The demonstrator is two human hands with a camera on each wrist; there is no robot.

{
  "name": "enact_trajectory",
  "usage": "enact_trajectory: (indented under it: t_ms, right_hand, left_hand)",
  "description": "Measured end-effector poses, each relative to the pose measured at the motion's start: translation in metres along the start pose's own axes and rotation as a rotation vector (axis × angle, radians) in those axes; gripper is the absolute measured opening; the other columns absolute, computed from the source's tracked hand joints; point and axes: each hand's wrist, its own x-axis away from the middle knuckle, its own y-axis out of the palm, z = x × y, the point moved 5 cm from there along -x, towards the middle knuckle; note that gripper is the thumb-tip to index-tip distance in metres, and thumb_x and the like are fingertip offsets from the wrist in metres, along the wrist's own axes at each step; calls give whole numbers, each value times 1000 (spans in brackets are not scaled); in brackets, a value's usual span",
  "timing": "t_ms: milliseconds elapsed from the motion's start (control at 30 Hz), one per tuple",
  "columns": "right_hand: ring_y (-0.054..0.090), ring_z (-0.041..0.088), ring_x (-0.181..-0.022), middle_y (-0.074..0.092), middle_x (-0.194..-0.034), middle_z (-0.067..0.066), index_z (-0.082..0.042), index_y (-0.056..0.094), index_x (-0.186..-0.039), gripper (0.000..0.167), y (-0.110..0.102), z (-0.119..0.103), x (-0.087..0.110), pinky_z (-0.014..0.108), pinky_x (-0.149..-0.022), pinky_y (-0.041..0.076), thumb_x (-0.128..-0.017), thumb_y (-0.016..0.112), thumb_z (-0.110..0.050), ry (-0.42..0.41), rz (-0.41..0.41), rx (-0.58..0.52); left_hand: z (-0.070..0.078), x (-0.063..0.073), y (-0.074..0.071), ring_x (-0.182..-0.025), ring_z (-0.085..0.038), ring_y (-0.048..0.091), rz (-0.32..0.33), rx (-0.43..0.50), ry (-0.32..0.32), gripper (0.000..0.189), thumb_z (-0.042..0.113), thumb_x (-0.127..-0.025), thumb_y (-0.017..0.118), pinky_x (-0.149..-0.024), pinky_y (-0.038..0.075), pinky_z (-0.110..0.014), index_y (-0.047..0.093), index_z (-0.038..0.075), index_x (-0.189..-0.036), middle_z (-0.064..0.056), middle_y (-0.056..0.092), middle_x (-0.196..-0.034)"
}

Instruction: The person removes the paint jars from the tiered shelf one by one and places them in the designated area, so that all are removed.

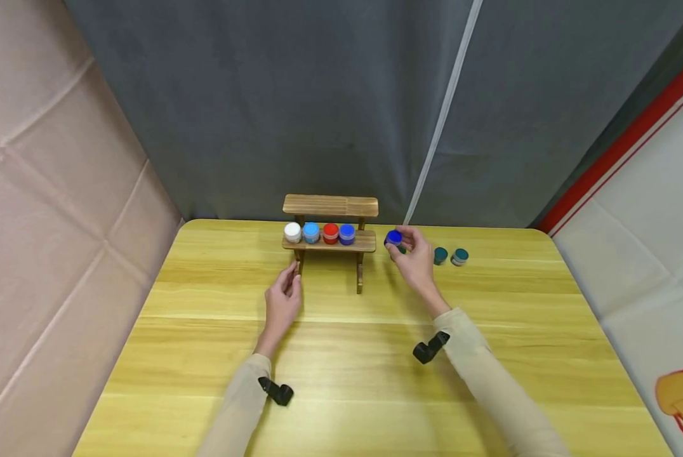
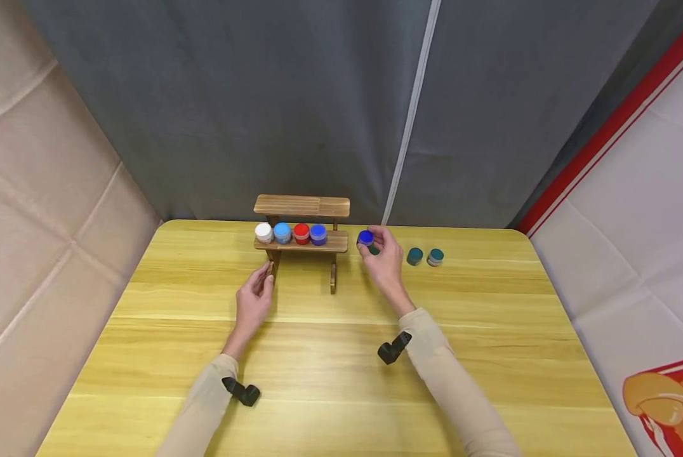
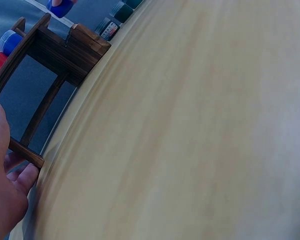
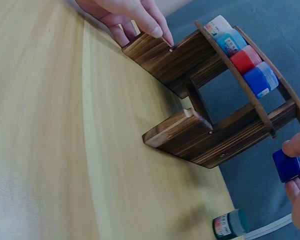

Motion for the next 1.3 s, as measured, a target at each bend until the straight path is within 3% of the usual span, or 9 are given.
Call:
enact_trajectory:
  t_ms: [100, 333, 400, 1000, 1300]
  right_hand:
    - [66, 36, -114, 65, -124, 24, 6, 60, -126, 41, 3, 6, 1, 43, -104, 59, -88, 75, 1, 13, -3, 1]
    - [67, 38, -115, 66, -123, 25, 6, 61, -125, 41, 13, 19, 10, 44, -103, 59, -86, 76, 4, 67, -33, 10]
    - [66, 38, -115, 66, -124, 26, 6, 60, -124, 41, 17, 25, 12, 44, -104, 58, -86, 75, 4, 79, -39, 17]
    - [67, 39, -115, 66, -122, 27, 7, 62, -120, 40, 27, 60, 25, 43, -105, 59, -83, 76, 8, 125, -23, 36]
    - [66, 39, -117, 66, -123, 27, 6, 61, -122, 42, 30, 64, 28, 43, -106, 58, -83, 76, 6, 127, -34, 52]
  left_hand:
    - [-4, -1, 1, -127, -42, 60, 2, 2, -1, 39, -4, -100, 56, -101, 55, -27, 55, -7, -139, -30, 58, -139]
    - [-36, -10, 5, -128, -40, 60, 6, -2, -17, 40, 1, -102, 56, -102, 55, -27, 55, -2, -142, -27, 58, -141]
    - [-40, -10, 5, -128, -39, 61, 7, 6, -16, 40, 3, -102, 57, -101, 55, -26, 56, 1, -141, -25, 58, -141]
    - [-40, -10, 4, -128, -35, 62, 11, 10, -11, 39, 5, -101, 59, -100, 56, -21, 59, 6, -140, -21, 60, -140]
    - [-39, -10, 4, -127, -35, 62, 19, 8, 4, 39, 4, -101, 59, -98, 56, -20, 59, 4, -139, -23, 61, -139]
